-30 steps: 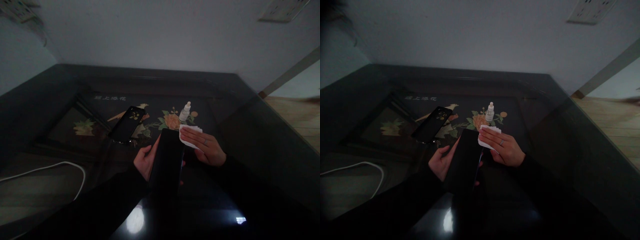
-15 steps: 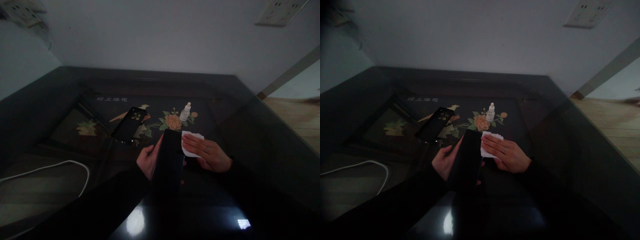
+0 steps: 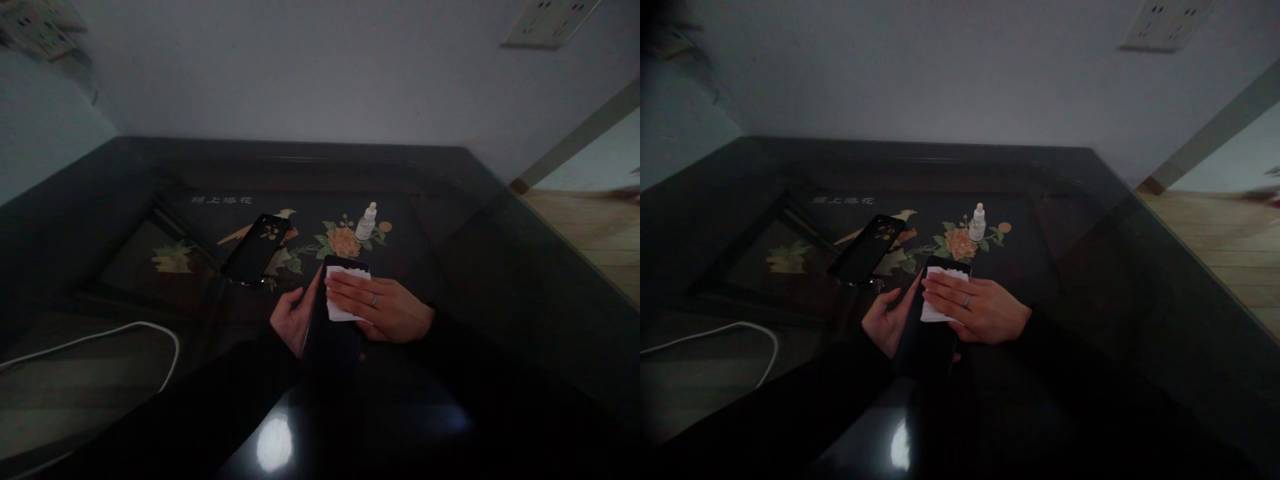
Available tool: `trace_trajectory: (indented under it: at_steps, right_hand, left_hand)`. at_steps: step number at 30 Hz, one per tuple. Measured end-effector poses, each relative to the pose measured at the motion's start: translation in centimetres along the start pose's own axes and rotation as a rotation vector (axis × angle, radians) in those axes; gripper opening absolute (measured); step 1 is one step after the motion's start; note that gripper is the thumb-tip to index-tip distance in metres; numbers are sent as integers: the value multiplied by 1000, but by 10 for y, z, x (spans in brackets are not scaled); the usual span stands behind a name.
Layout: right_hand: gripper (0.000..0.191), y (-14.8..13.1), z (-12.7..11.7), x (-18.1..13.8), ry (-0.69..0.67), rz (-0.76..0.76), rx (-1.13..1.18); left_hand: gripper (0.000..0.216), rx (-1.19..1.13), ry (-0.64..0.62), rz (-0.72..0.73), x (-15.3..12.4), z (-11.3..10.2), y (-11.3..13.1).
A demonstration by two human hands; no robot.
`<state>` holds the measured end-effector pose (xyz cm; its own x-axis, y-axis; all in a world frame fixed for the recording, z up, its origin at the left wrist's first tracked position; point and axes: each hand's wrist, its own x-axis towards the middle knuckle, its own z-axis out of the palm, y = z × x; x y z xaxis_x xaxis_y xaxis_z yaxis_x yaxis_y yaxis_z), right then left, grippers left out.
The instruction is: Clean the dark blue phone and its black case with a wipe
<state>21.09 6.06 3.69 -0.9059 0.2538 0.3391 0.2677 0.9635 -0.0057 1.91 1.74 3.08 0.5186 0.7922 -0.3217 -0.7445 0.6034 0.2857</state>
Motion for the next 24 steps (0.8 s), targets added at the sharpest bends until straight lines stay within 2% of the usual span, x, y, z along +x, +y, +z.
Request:
trace_trajectory:
  at_steps: [3,6,10,13,15,19,22,24]
  right_hand:
    - [48,-5,-3,-32,-32,28,-9]
    - [48,-10,-6,-41,-31,28,-15]
    - [46,-14,-4,-8,17,-5,3]
    - [45,-15,1,22,59,-53,37]
    - [45,-15,4,28,50,-76,49]
    - [47,-21,4,-3,-31,-49,11]
    - [47,-27,-4,-35,-17,-46,-26]
    - [46,-31,-8,-43,-7,-48,-40]
  left_hand:
    - [58,-16,32,-41,1,2,1]
    - [59,-32,56,-37,4,3,-1]
    - [52,-33,62,52,6,-2,-3]
    - [42,-25,71,46,4,-7,0]
    - [39,-26,73,41,2,-8,1]
    - [53,-49,62,53,5,-5,1]
    - [60,-71,62,65,8,-1,-2]
    - [61,-85,52,56,9,-1,-4]
